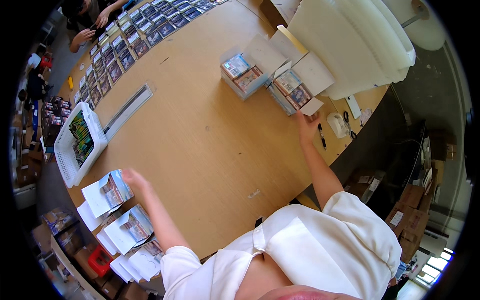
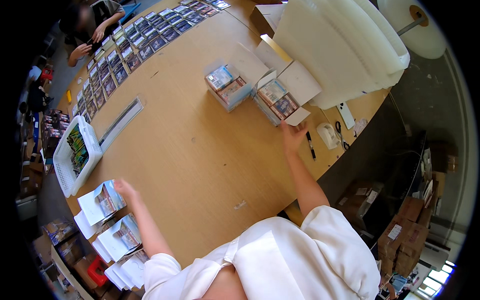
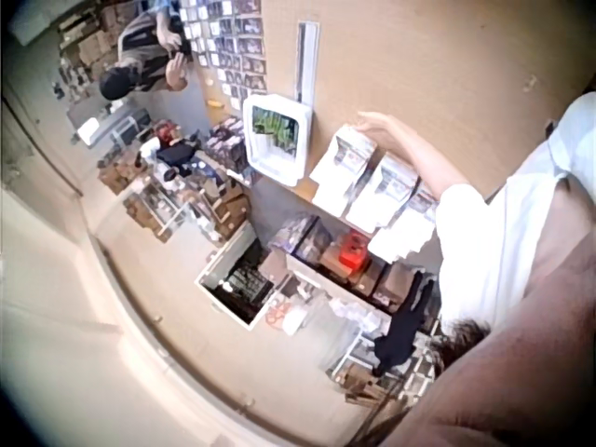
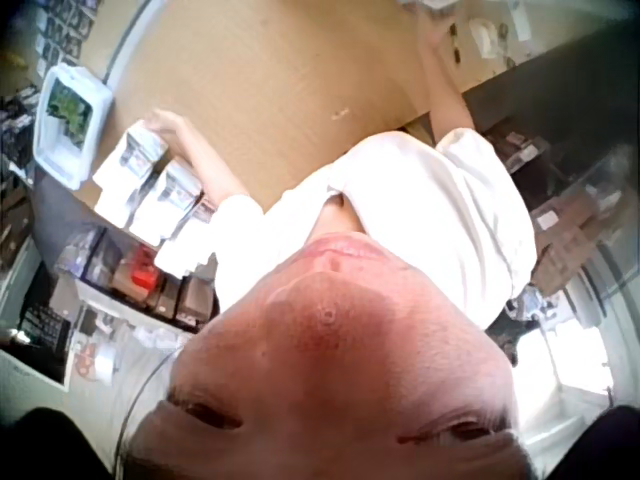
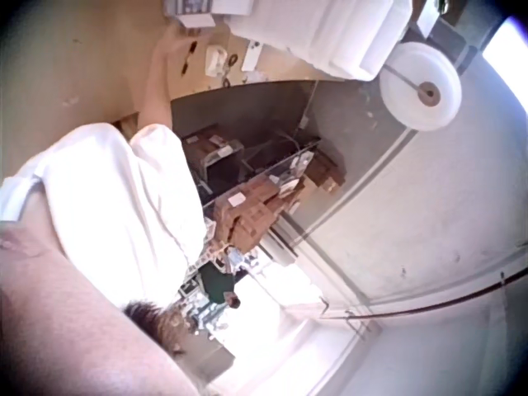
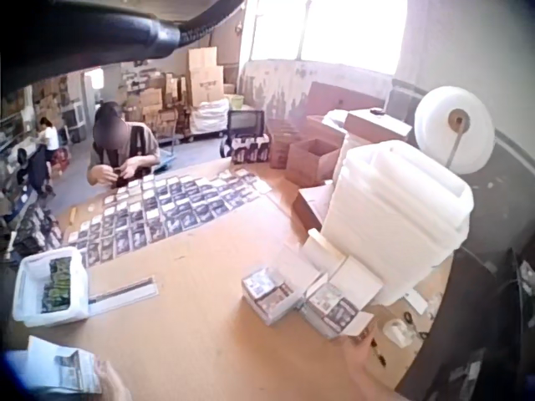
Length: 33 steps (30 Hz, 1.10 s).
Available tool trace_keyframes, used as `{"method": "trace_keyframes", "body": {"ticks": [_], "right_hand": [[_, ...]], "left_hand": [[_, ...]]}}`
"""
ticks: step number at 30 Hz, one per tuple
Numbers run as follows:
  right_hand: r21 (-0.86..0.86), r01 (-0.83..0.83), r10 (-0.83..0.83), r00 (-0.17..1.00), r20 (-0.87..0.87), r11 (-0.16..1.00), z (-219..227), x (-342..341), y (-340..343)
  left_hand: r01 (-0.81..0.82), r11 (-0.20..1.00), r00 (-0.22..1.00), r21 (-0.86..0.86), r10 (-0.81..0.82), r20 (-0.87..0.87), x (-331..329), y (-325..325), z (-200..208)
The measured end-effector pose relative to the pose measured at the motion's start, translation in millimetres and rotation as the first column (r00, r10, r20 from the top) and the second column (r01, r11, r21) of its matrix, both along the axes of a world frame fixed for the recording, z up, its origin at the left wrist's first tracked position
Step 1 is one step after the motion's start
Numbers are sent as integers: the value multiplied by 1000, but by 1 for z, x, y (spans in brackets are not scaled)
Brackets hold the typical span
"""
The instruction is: The person unpacks several small white boxes from larger display boxes on a table. They arrange the small boxes in rows, then use scissors to cut the tape on some of them. The person opens the boxes to reveal gold foil-wrapped items inside and places them on the table.
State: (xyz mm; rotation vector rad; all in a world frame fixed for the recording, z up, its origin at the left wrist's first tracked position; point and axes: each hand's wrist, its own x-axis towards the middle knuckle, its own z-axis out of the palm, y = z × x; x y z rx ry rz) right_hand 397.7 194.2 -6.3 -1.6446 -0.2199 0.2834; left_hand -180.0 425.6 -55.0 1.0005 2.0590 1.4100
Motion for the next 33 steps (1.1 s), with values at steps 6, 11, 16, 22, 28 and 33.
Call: {"method": "trace_keyframes", "body": {"ticks": [6, 11, 16, 22, 28, 33], "right_hand": [[-38, 140, -144, 968, -205, 989, 13, -9, 36], [-3, 149, -145, 954, -262, 989, 4, -5, 20], [146, 183, -125, 933, -338, 972, 14, -21, -39], [16, -72, 73, 988, -137, 997, 29, -19, -127], [-162, -672, 673, 737, -56, 723, 59, -44, -73], [-173, -970, 975, 193, -112, 172, 65, -126, 8]], "left_hand": [[351, 931, 893, -103, -300, 334, 166, -95, 13], [544, 838, 647, -39, -389, 656, 262, -151, 55], [776, 630, 446, 38, -589, 673, 312, -161, 80], [916, 400, 318, 41, -784, 532, 332, -173, 99], [886, 458, 416, -63, -730, 543, 280, -204, 116], [840, 479, 527, -254, -613, 588, 185, -234, 156]]}}
